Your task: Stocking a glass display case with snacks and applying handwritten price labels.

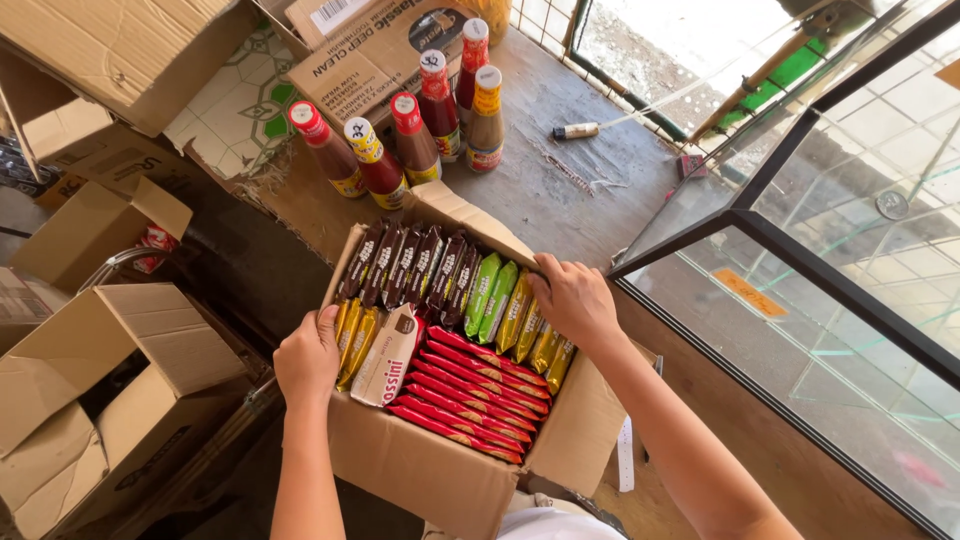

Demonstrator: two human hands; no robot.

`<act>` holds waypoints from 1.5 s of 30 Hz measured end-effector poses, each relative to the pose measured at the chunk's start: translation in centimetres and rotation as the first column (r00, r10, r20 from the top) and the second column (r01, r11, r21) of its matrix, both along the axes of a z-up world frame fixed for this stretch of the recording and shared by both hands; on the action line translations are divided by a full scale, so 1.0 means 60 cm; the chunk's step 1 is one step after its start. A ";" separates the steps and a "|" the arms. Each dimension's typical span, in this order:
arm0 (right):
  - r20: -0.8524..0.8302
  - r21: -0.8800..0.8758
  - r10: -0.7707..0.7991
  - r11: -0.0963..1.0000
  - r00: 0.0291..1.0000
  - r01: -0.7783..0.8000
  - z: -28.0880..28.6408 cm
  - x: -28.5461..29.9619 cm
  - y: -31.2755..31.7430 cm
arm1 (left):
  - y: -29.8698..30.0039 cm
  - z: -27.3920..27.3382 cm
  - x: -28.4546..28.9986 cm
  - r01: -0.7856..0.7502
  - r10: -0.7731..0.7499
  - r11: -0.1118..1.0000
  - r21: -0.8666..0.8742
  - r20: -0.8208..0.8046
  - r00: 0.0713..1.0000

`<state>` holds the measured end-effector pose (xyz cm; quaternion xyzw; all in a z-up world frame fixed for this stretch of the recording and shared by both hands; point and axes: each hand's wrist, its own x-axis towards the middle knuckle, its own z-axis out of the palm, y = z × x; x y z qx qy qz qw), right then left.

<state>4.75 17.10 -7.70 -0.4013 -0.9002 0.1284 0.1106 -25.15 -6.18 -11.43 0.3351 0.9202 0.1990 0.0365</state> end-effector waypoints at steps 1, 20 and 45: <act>0.002 -0.004 0.000 1.000 1.000 0.000 -0.002 0.001 0.001 | 0.002 0.000 0.000 0.000 0.000 1.000 -0.004 0.002 1.000; 0.020 -0.123 -0.181 0.976 0.983 0.182 -0.041 -0.002 0.042 | 0.128 0.031 -0.039 -0.045 0.053 0.987 -0.154 0.044 0.998; -0.281 -0.602 -0.743 0.630 0.608 0.491 -0.090 0.337 -0.096 | 0.115 0.093 0.155 0.415 -0.365 0.781 0.466 -0.198 0.910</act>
